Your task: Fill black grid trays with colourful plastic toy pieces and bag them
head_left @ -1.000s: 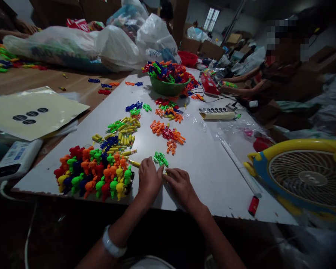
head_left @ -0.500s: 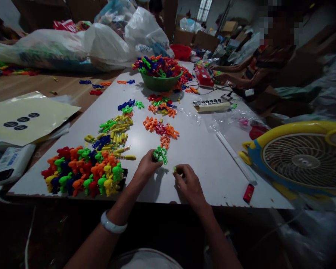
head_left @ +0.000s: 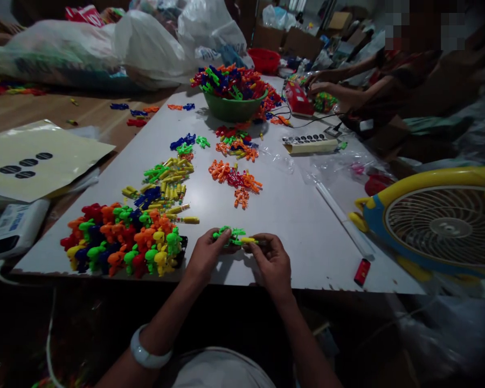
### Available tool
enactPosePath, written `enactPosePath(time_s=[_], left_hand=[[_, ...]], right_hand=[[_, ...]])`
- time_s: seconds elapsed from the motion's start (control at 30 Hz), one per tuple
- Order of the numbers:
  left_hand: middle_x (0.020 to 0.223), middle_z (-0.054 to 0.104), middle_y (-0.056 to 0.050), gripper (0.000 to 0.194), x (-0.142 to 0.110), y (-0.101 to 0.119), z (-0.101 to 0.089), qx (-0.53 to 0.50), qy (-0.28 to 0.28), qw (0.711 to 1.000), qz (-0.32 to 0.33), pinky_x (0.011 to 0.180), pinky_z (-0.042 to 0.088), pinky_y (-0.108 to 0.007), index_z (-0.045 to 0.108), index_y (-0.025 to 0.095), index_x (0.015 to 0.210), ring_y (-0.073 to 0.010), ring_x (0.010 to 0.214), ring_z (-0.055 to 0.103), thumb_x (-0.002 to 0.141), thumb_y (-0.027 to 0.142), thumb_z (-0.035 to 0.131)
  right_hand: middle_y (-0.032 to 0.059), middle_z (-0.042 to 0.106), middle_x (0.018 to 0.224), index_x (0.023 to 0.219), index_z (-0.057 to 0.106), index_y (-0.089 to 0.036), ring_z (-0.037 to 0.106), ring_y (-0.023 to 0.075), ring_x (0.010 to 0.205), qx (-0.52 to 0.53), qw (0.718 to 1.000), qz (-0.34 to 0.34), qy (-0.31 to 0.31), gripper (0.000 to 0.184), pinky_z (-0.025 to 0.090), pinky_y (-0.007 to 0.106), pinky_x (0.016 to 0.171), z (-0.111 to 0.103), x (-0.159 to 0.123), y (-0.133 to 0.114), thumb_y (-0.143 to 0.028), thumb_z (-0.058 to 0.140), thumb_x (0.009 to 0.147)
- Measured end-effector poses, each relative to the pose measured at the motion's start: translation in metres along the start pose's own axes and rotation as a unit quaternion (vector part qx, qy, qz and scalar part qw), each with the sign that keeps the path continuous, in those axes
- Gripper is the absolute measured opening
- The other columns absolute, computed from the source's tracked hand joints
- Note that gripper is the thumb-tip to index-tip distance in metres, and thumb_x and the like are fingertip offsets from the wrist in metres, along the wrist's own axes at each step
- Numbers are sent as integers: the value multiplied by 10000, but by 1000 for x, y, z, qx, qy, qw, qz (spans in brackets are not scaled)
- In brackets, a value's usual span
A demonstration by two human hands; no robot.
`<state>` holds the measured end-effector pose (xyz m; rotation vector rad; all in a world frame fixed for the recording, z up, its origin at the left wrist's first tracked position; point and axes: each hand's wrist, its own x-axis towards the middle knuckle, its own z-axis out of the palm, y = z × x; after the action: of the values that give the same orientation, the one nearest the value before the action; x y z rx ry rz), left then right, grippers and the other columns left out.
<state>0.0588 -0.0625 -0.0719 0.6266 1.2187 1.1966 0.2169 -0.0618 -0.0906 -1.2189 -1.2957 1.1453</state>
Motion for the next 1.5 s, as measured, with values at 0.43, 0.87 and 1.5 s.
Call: enactPosePath(time_s=[0.43,0.87,1.5], left_hand=[[847,737,-22,315,-5,-8,3,9,25,999,42,786,543,-255,659,152,894,-164,790,715,768,430,736],[880,747,-66,399,-11,3,-1,-21,3,1000,-14,771,569,-294,638,130,977,-193,728,733,756,444,745],[1359,594,-167,597,-49,85,-102,681,198,614,345,1149,316,-522,568,101,1298,-304,1366,449,989,522,278]], right_hand=[[39,718,994,1016,672,-238,680,180,938,-105,981,-159,27,135,556,343,865,10,-2,16,-218,629,889],[75,695,927,959,701,-211,609,236,898,-296,911,-257,-126,103,508,401,815,-19,31,0,-212,634,881],[-30,655,743,867,615,-205,585,134,641,-48,963,-20,-263,143,508,264,622,123,47,4,-194,656,731]])
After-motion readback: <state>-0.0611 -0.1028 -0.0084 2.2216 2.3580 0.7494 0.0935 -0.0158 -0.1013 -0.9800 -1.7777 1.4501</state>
